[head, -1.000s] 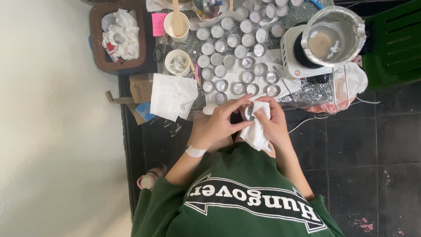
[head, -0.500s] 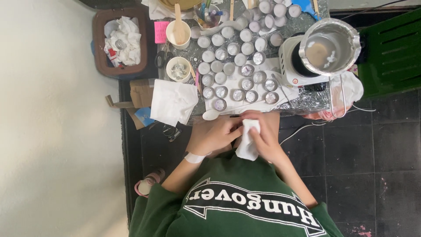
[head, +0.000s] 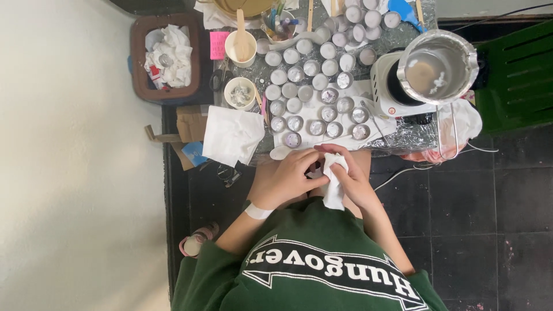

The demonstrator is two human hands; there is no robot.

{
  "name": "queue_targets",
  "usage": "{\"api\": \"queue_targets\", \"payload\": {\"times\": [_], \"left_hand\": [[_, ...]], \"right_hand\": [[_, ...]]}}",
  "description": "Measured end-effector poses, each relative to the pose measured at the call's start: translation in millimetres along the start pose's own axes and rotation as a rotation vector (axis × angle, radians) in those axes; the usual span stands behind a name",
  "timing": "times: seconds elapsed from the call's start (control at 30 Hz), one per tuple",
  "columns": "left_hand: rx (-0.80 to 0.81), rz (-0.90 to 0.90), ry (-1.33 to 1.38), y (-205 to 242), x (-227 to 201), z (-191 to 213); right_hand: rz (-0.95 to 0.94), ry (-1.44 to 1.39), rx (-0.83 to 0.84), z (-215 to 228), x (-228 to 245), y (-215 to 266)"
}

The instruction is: Cleaning and preparing small metal candle tins by wiping them with a paper towel and using a tool to scrape residue.

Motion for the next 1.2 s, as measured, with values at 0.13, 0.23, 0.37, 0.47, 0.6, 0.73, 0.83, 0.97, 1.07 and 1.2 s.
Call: {"api": "queue_targets", "payload": {"times": [0.13, 0.23, 0.37, 0.47, 0.6, 0.73, 0.83, 0.97, 1.07, 1.2], "left_hand": [[-0.146, -0.104, -0.091, 1, -12, 3], [-0.186, -0.087, -0.144, 3, -14, 5], [-0.14, -0.095, -0.164, 3, -9, 2], [-0.07, -0.113, -0.104, 1, -4, 3], [-0.043, -0.163, -0.013, -1, -4, 3], [-0.065, -0.159, -0.02, -3, -25, 16], [-0.096, -0.159, -0.03, 0, -27, 19], [-0.026, -0.076, 0.26, 5, -9, 1], [-0.011, 0.03, 0.549, 6, 4, -20], [-0.044, 0.165, 0.732, 11, 26, -44]], "right_hand": [[-0.08, 0.047, -0.062, 14, -3, 0], [-0.123, 0.11, -0.054, 11, 5, -1], [-0.049, 0.235, 0.006, 10, 13, 1], [-0.033, 0.259, 0.029, 12, 10, 3], [-0.013, 0.248, 0.058, 17, 8, 5], [-0.014, 0.219, 0.055, 17, 9, 9], [0.001, 0.298, 0.016, 13, 14, 8], [0.129, 0.507, -0.1, 7, 14, 9], [0.171, 0.596, -0.155, 8, 4, 9], [0.091, 0.66, -0.203, 3, 11, 8]]}}
Point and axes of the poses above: each hand's wrist, its own y-axis away from the middle knuckle, its own z-axis out of the back of the hand, x = y × z, the point moved 3 cm from there along -y, towards the middle knuckle, and after that the axes turned 8 degrees about -y, right-handed, at the moved point
